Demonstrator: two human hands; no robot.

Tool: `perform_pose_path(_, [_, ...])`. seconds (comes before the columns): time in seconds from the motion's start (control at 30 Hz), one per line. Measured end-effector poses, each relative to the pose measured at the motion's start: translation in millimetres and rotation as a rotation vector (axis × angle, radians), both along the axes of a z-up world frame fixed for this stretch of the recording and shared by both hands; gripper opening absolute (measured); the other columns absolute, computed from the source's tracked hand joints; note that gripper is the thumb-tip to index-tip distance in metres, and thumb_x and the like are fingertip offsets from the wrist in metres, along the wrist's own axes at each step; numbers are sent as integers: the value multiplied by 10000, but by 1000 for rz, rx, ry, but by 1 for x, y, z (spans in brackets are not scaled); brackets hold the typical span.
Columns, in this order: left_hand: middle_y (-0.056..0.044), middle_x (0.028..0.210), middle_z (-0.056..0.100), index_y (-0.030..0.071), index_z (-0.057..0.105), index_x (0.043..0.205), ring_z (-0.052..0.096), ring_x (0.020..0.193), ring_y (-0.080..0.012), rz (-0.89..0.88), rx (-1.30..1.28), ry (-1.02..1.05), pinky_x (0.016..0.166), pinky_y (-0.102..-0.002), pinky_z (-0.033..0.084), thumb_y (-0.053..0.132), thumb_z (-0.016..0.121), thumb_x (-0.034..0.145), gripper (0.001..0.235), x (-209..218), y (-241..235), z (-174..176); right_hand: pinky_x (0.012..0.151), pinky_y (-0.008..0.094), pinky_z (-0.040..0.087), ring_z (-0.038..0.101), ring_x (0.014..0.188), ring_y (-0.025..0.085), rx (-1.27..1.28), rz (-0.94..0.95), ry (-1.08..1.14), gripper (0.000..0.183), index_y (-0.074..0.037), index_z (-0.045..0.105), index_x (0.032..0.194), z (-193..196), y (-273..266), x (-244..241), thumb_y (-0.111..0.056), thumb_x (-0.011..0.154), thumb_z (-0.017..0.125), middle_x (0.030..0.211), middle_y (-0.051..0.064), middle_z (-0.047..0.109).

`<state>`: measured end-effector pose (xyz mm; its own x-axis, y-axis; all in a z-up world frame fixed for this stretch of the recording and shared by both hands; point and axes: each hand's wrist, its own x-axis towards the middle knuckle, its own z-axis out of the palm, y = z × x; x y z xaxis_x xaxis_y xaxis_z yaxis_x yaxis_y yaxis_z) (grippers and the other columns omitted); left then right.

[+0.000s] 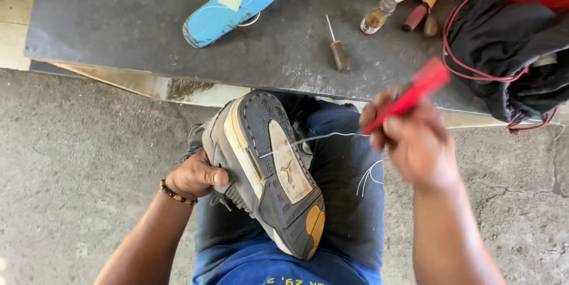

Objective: The person holds a grey sneaker on their lap and uses a red-handled awl to puncture the sole. They then use a needle and white thread to stitch the sole, repeatedly pulling the thread through the punctures to secure the repair.

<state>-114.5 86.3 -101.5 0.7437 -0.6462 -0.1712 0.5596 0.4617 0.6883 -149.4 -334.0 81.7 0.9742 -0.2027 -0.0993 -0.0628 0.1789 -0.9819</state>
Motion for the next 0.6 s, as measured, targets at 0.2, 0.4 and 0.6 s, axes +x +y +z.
perform_pose_path(0.2, [-220,1382,822,-40,736,1442,809,1244,-380,-196,31,-32,1071,-577,700,176,1001,890,649,10,5,6,732,338,635,757,843,284,178,165,-153,175,25,720,1177,24,97,-61,-8,1006,707,1095,271,781])
perform_pose_path(0.4, [-232,1398,809,-54,716,1465,794,1289,-391,-338,-126,-129,1126,-587,674,157,950,983,576,12,-2,45,850,323,697,878,909,204,-304,288,-91,303,-3,802,1233,32,102,-70,-225,1048,712,1020,124,891])
perform_pose_path(0.6, [-186,1357,836,-20,769,1395,814,1244,-328,-360,-56,-173,1113,-533,689,171,987,938,541,13,-5,49,927,384,764,930,1004,343,12,185,-121,374,57,743,1314,18,107,-83,-214,1060,786,1120,251,885])
